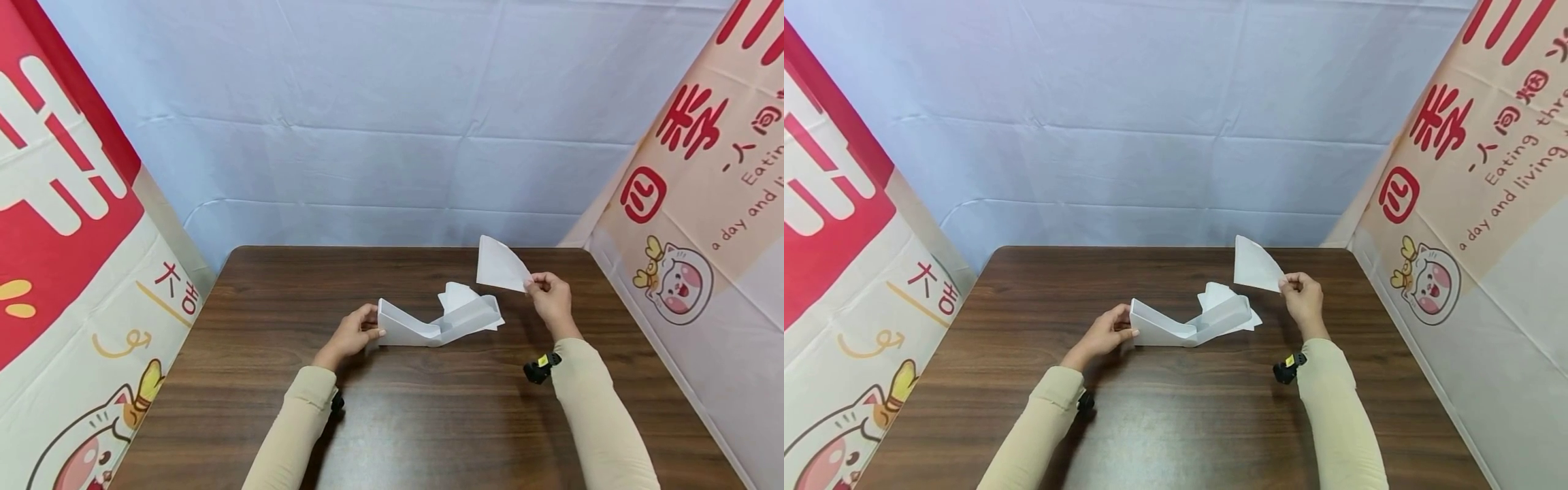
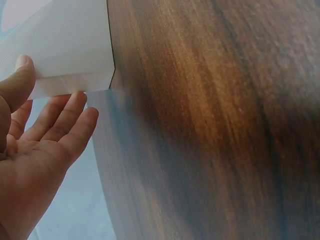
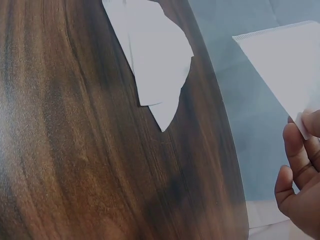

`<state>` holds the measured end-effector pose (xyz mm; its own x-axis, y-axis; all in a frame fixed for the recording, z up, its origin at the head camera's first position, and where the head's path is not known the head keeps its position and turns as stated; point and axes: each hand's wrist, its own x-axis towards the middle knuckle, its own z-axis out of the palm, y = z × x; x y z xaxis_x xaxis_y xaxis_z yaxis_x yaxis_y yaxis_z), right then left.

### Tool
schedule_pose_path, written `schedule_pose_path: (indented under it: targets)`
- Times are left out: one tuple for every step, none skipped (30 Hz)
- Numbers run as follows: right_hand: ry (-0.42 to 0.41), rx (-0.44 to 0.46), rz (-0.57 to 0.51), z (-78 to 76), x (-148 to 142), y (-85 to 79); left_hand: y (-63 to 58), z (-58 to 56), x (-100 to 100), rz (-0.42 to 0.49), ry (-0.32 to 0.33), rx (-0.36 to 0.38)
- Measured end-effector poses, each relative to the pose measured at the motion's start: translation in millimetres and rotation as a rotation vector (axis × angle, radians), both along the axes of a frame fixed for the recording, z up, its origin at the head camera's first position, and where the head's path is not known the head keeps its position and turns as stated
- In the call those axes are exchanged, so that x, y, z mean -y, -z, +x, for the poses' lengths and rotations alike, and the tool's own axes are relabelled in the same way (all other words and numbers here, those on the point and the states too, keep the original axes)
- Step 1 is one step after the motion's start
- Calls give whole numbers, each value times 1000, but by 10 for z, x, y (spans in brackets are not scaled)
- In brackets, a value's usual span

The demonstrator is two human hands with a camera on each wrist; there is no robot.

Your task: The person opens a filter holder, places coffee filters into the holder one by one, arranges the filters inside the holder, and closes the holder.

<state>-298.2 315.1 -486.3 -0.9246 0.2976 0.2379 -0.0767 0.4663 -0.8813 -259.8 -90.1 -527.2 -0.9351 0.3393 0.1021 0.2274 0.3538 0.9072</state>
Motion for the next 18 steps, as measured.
schedule_pose_path:
  targets:
    - [0,-1,2,1,2,-6,0,0,0,1,3,-5]
    - [1,0,4,-1,3,-10,-1,0,-1,4,5,-9]
    - [-1,0,4,-2,6,-14,-3,0,-1,5,3,-4]
    - [-3,2,6,0,8,-15,-5,0,-2,5,3,-4]
    - [-5,4,8,2,9,-18,-5,0,-3,6,2,-4]
    - [-8,4,10,4,12,-22,-3,-1,-3,7,0,-3]
    - [-9,2,10,8,15,-26,-2,1,-2,7,1,-4]
    - [-12,5,11,17,21,-34,4,-2,0,7,1,-2]
    - [-16,4,12,26,31,-45,8,-2,1,6,2,0]
    - [-23,3,20,37,41,-57,13,-3,3,7,2,1]
    - [-31,0,22,46,54,-69,16,-3,5,9,3,0]
    - [-39,-2,30,54,67,-82,18,-3,6,9,2,-1]
    - [-49,-1,39,63,77,-92,16,-3,8,11,5,-1]
    - [-57,-3,48,72,89,-103,16,-5,9,11,5,0]
    - [-62,-7,61,77,99,-111,11,-3,9,11,4,4]
    - [-68,-8,68,82,104,-117,10,-4,10,9,7,1]
    - [-73,-7,71,86,111,-120,7,-5,10,9,10,1]
    - [-78,-6,81,93,119,-127,6,-6,10,9,11,0]
